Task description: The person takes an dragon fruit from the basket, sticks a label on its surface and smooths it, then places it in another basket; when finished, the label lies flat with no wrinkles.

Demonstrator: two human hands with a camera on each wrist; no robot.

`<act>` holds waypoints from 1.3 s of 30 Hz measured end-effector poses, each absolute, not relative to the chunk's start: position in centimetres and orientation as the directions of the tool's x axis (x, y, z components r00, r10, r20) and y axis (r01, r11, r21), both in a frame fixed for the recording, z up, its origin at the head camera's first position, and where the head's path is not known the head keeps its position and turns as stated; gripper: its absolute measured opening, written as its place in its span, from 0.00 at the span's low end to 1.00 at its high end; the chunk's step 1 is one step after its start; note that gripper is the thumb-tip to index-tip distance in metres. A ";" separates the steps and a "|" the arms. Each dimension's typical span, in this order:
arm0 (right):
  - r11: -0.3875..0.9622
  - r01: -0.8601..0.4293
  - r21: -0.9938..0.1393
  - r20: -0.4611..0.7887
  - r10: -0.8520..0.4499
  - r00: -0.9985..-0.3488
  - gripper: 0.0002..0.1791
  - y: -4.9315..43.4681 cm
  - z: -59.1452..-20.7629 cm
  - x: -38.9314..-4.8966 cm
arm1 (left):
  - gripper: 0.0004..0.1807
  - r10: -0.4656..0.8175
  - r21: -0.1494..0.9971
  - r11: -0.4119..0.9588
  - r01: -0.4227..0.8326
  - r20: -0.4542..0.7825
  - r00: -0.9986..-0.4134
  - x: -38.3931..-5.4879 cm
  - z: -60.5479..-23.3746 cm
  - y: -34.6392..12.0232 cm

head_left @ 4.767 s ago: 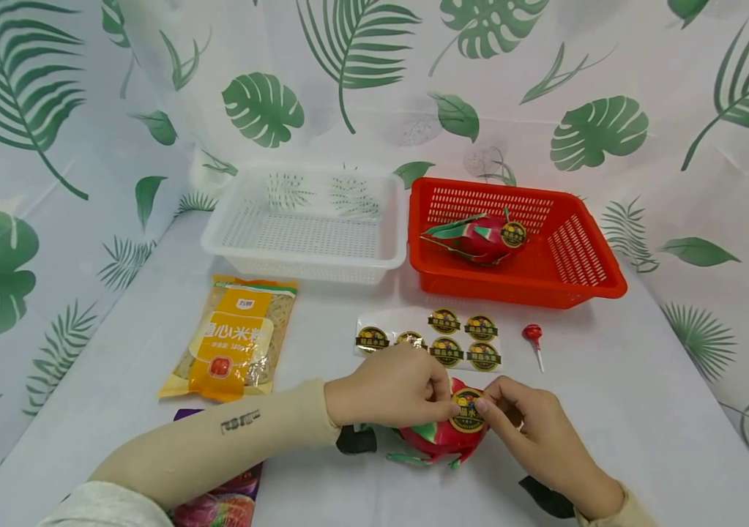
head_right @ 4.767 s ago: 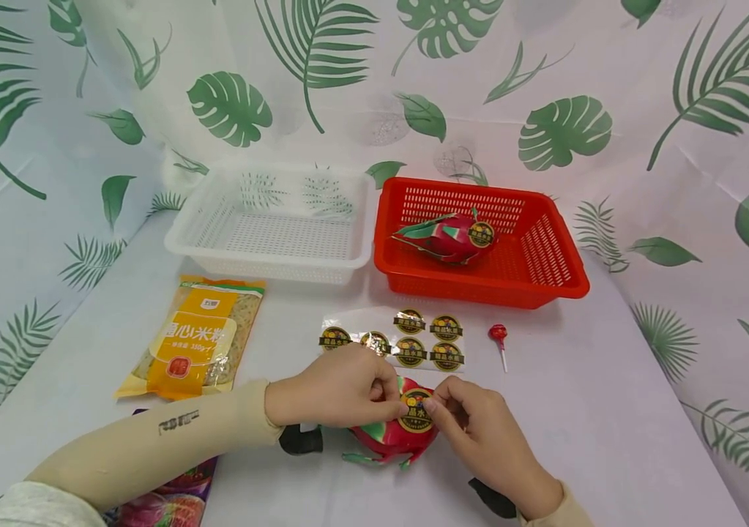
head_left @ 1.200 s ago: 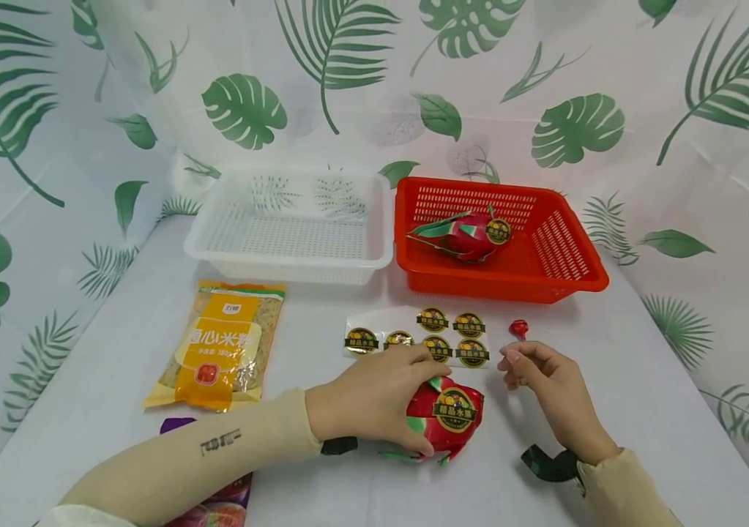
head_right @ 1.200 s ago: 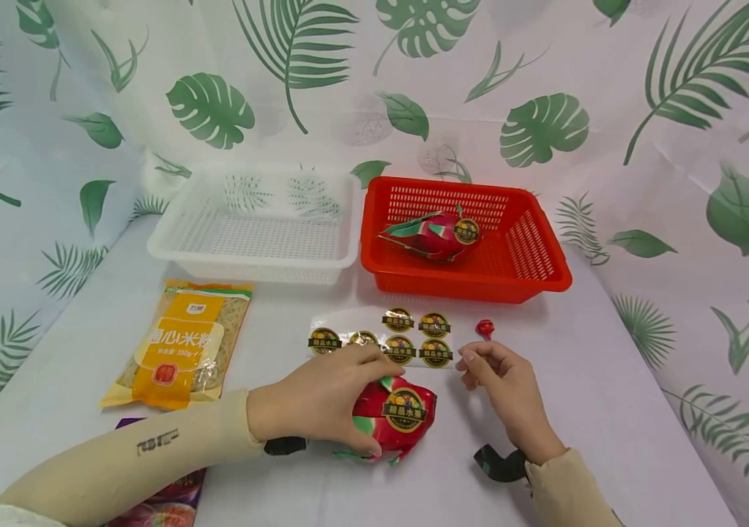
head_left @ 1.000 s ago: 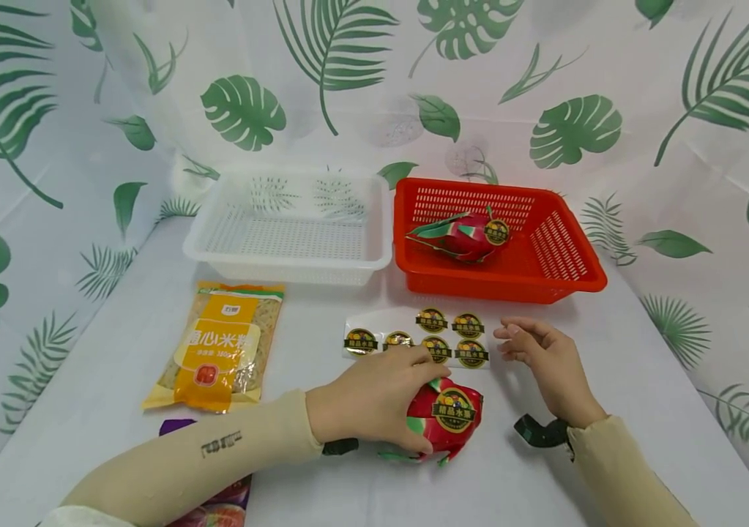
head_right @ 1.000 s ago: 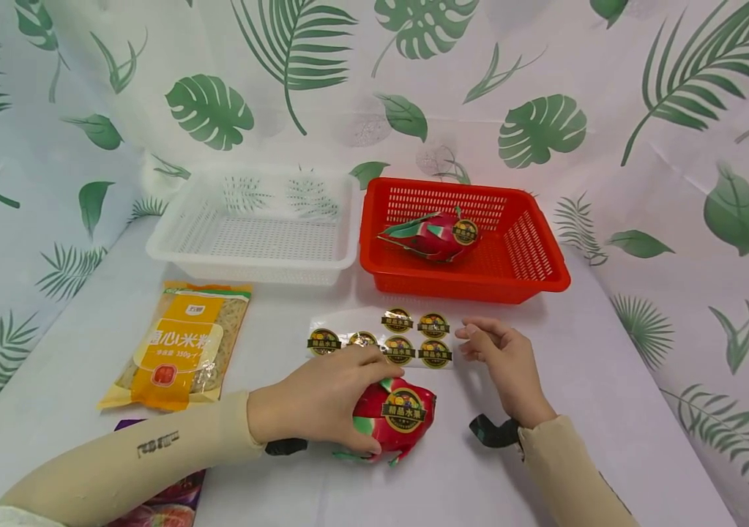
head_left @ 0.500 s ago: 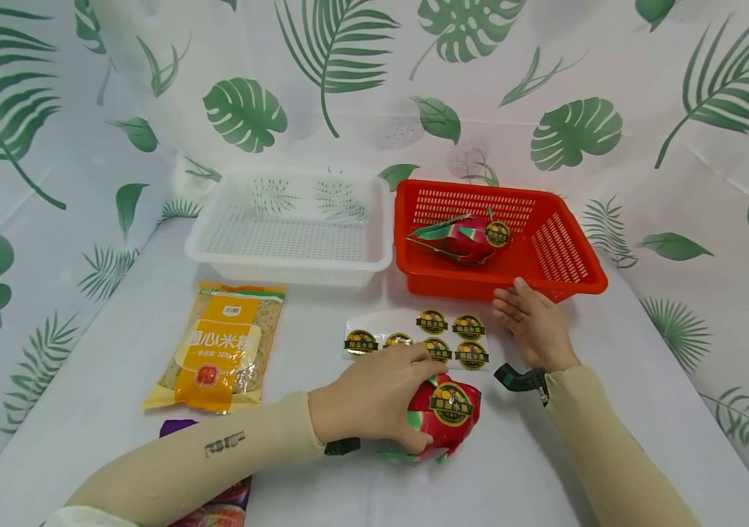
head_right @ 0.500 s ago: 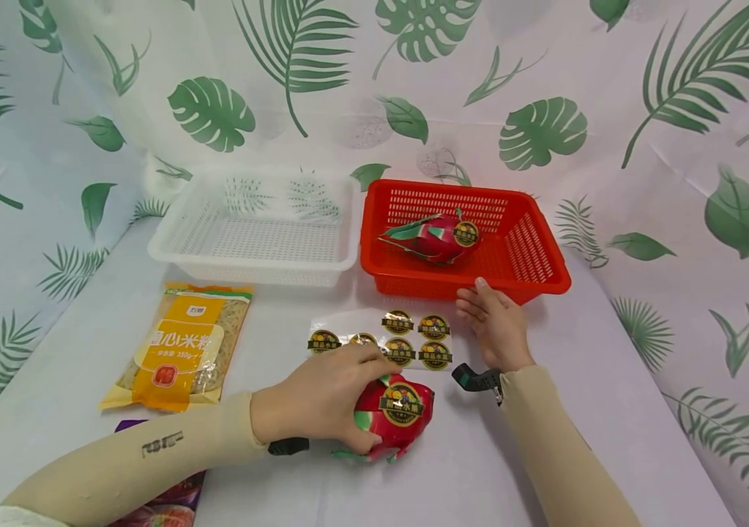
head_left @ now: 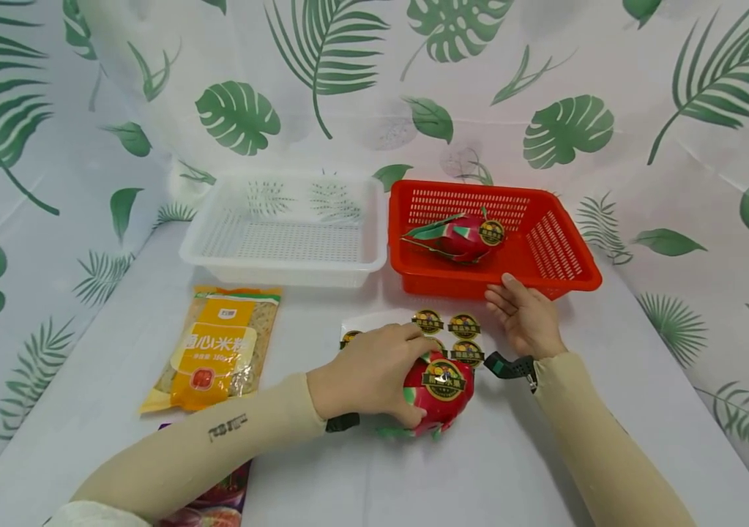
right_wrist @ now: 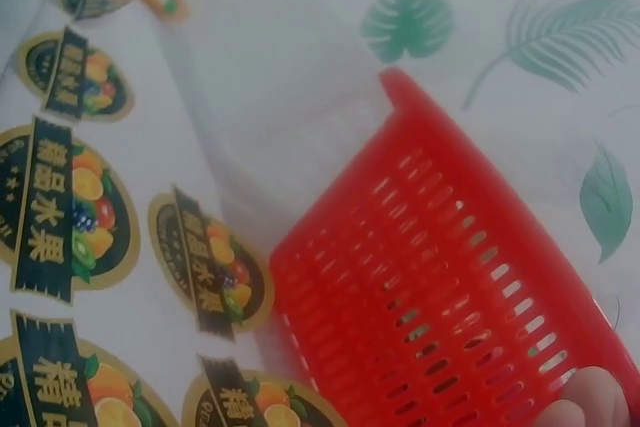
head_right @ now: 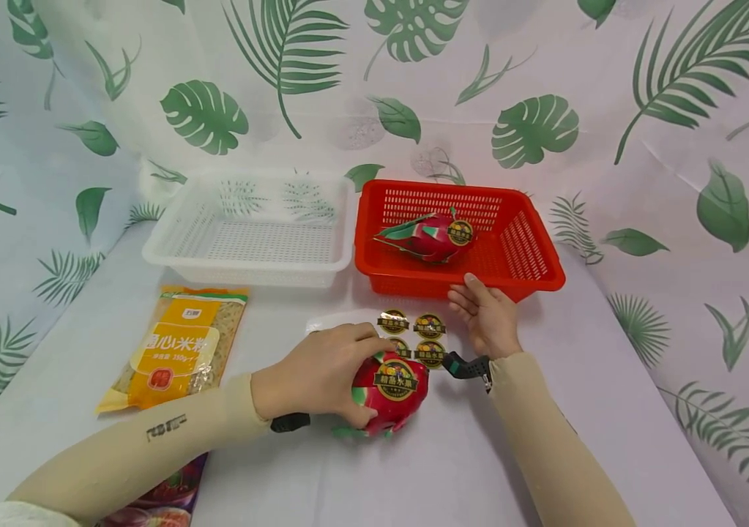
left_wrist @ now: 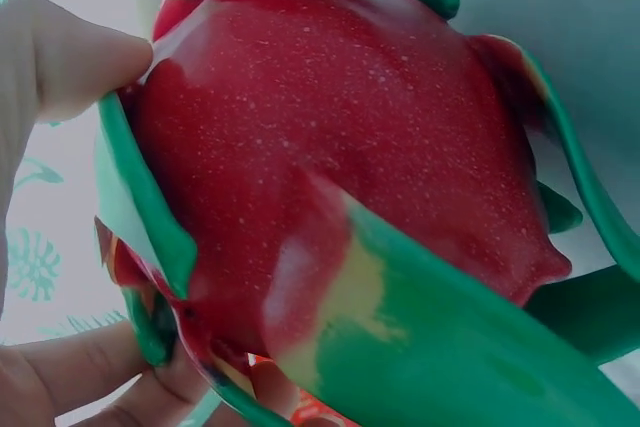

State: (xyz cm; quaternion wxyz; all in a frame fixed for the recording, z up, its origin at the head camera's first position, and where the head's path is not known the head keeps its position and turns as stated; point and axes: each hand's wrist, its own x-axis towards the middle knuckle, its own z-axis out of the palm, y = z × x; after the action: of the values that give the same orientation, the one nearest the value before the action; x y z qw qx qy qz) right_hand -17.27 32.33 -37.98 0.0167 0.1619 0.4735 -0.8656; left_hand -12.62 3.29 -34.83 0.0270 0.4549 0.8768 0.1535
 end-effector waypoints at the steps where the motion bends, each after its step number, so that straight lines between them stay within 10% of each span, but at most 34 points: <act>1: -0.551 0.182 -0.814 -0.299 0.129 -0.946 0.08 32.3 -37.9 -17.3 | 0.43 0.805 0.294 0.539 0.789 0.096 -0.586 -12.9 -34.6 3.3; 39: -0.522 0.151 -0.840 -0.241 0.109 -0.964 0.09 32.5 -38.7 -17.3 | 0.46 0.732 0.239 0.648 0.723 0.067 -0.678 -27.2 -24.8 11.3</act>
State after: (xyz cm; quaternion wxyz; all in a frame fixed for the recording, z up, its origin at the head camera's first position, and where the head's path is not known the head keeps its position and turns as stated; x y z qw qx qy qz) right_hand -17.29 32.51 -38.71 0.0121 0.1329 0.4888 -0.8621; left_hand -27.15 11.29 -24.77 0.0178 0.4010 0.9075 0.1238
